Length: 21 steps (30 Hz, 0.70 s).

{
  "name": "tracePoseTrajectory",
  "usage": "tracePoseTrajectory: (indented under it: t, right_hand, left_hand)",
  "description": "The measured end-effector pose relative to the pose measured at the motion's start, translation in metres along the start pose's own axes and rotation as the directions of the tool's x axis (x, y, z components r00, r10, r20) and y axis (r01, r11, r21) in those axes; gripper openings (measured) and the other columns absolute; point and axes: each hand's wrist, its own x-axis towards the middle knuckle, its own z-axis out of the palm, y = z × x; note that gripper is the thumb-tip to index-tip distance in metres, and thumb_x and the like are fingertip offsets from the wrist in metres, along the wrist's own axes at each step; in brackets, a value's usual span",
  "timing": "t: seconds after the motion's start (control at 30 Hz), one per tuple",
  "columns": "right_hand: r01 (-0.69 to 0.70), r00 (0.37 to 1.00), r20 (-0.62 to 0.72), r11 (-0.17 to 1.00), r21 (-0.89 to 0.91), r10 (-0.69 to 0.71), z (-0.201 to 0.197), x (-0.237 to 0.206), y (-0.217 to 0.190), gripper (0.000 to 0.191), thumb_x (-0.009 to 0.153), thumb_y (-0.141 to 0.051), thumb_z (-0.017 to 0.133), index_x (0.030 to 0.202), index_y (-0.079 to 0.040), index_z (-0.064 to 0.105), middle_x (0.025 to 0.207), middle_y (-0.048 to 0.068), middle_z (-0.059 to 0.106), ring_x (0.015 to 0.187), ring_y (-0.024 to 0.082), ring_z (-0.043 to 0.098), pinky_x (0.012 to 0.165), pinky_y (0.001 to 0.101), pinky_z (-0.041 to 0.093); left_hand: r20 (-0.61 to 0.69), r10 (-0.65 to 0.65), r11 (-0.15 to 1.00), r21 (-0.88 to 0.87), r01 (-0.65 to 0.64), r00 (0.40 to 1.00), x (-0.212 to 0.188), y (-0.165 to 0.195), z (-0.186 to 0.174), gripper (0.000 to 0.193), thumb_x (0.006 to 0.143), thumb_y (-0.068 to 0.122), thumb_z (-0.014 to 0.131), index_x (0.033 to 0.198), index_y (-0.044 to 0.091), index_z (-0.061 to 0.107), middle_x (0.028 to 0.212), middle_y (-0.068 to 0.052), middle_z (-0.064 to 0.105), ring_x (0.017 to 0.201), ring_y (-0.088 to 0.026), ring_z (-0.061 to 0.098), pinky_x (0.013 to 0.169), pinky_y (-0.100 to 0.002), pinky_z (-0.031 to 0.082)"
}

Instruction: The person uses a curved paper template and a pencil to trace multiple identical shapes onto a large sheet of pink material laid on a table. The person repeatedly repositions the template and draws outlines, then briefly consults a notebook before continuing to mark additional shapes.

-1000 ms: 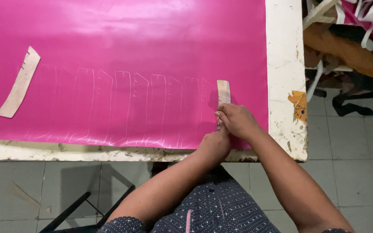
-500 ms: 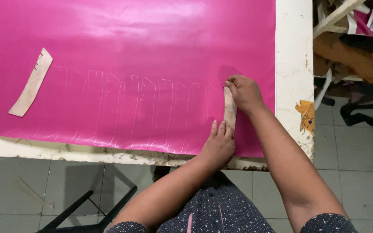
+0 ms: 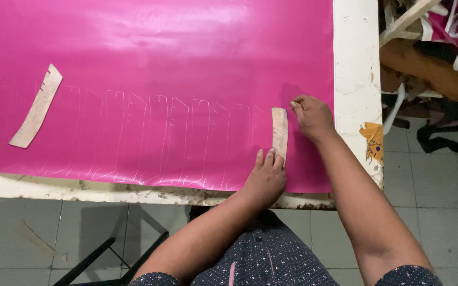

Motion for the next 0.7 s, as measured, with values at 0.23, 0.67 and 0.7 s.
tracePoseTrajectory:
  t: [0.23, 0.67, 0.7]
  right_hand:
    - [-0.010, 0.999, 0.031, 0.999, 0.041, 0.009, 0.004, -0.043, 0.015, 0.026, 0.102, -0.027, 0.063, 0.111, -0.005, 0.074, 0.106, 0.016, 0.075, 0.096, 0.031, 0.073, 0.087, 0.0417, 0.056]
    - [-0.017, 0.994, 0.108, 0.998, 0.059, 0.011, -0.005, -0.206, 0.012, 0.024, 0.097, -0.025, 0.065, 0.105, -0.005, 0.075, 0.102, 0.012, 0.076, 0.094, 0.029, 0.072, 0.084, 0.0393, 0.056]
    - [-0.020, 0.995, 0.097, 0.998, 0.066, 0.013, -0.005, -0.207, 0.011, 0.024, 0.097, -0.025, 0.065, 0.105, -0.004, 0.075, 0.102, 0.013, 0.076, 0.094, 0.029, 0.072, 0.084, 0.0397, 0.056]
  left_hand:
    - [-0.001, -0.015, 0.999, -0.049, 0.015, 1.000, 0.000, -0.004, -0.014, 0.032, 0.095, 0.018, 0.052, 0.116, 0.001, 0.069, 0.134, -0.022, 0.054, 0.139, -0.040, 0.046, 0.116, -0.067, 0.028]
    - [0.269, -0.062, 0.954, -0.267, 0.136, 0.961, 0.007, -0.033, -0.038, 0.026, 0.081, 0.020, 0.067, 0.105, 0.020, 0.076, 0.159, -0.006, 0.038, 0.147, -0.028, 0.034, 0.121, -0.060, 0.013]
    - [0.268, -0.076, 0.953, -0.263, 0.149, 0.960, 0.008, -0.035, -0.041, 0.023, 0.084, 0.020, 0.067, 0.104, 0.022, 0.077, 0.159, -0.004, 0.039, 0.149, -0.029, 0.030, 0.121, -0.062, 0.011]
